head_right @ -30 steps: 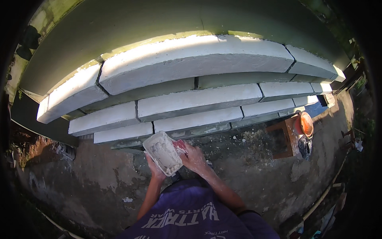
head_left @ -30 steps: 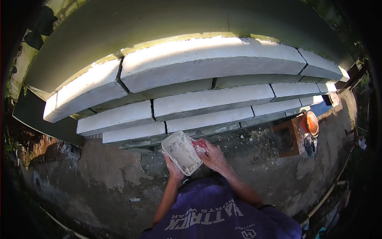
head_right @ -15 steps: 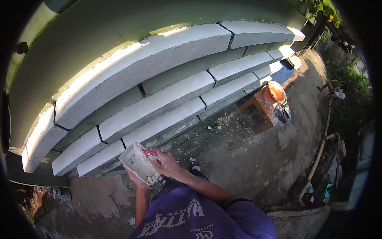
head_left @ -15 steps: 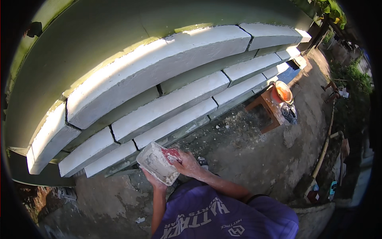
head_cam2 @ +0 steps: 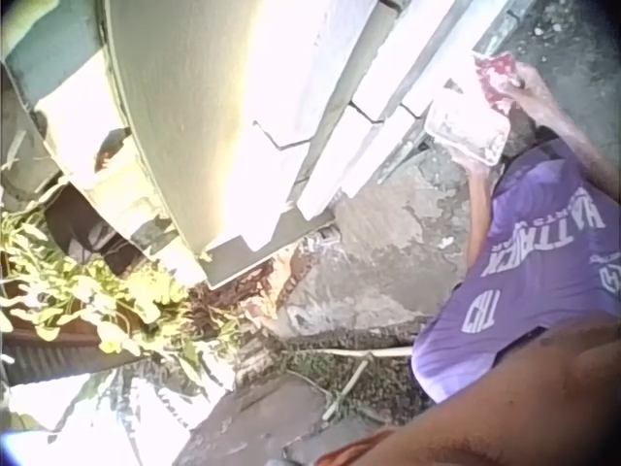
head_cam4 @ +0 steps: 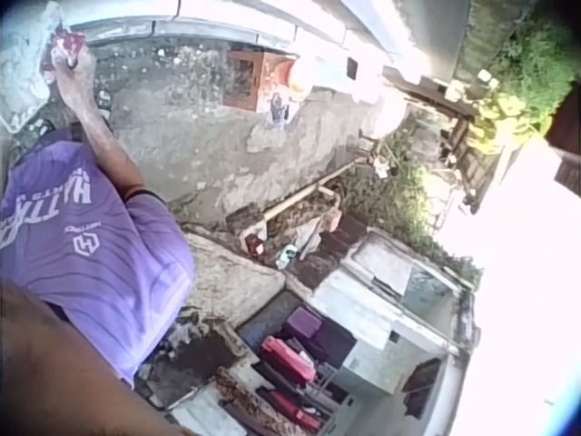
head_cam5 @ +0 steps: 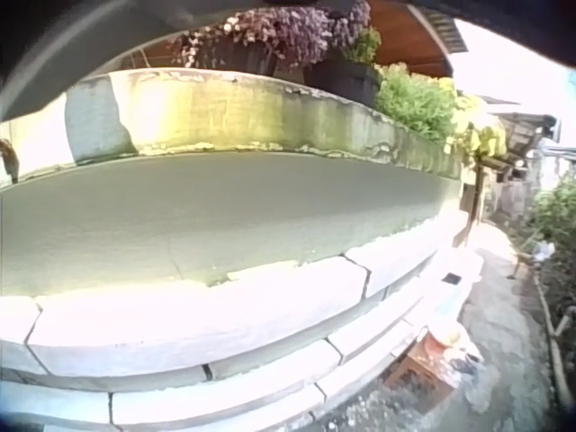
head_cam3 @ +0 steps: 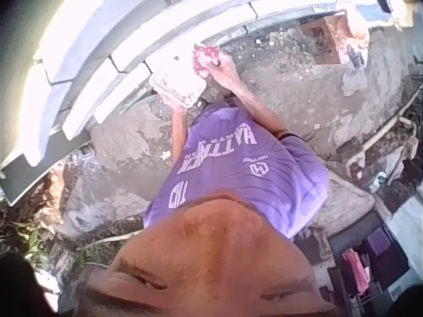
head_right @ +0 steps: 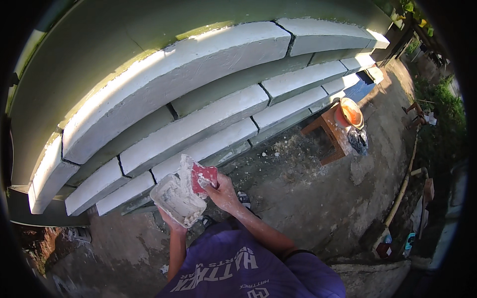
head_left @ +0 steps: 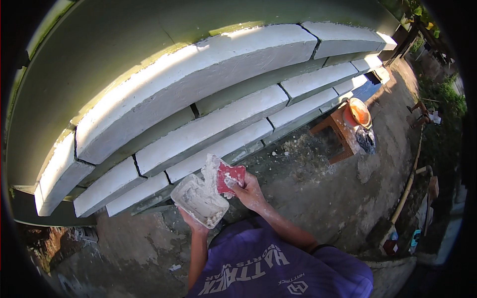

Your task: Applying plaster or sealant to horizontal grooves in a wall structure using a scraper.

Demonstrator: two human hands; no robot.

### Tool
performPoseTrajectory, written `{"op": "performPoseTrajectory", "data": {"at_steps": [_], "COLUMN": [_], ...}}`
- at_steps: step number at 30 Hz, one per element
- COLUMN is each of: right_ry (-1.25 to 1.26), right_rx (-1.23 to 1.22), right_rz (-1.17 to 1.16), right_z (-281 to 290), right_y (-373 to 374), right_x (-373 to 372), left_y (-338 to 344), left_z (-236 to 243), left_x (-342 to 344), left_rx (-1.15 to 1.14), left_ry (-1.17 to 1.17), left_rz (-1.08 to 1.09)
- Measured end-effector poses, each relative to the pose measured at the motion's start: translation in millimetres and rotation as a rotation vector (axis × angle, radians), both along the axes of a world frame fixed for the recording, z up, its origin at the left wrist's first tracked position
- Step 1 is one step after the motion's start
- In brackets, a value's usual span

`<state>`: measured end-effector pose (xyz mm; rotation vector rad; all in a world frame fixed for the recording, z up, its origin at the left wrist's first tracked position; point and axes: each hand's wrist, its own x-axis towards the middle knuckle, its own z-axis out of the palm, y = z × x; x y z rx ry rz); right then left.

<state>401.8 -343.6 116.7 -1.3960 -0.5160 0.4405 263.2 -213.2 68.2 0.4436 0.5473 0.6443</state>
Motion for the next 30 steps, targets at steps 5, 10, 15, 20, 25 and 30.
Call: {"op": "performPoseTrajectory", "data": {"at_steps": [5, 10, 15, 20, 25, 30], "right_ry": [0.345, 0.403, -0.067, -0.495, -0.521, -0.581], "right_rx": [0.188, 0.218, -0.178, -0.179, -0.147, -0.149], "right_rz": [-0.049, -0.006, 0.298, 0.197, 0.234, 0.195], "right_z": [-24.6, -15.0, 5.2, 23.4, 34.5, 24.1], "right_y": [-17.9, -15.0, -2.9, -1.8, 0.6, 2.8], "right_x": [31.9, 24.5, 15.1, 14.3, 17.5, 11.0], "left_y": [7.1, -7.2, -22.4, -24.5, -22.7, -18.0], "left_z": [-9.2, -5.8, -4.9, 4.7, 15.0, 18.6], "left_x": [-10.7, 15.4, 47.0, 50.0, 42.0, 35.1], "left_rx": [-0.025, -0.003, 0.067, -0.028, -0.119, -0.183], "left_ry": [-0.022, 0.084, 0.122, 0.040, -0.026, -0.058], "left_rz": [-0.002, 0.000, -0.035, -0.062, -0.058, -0.076]}}
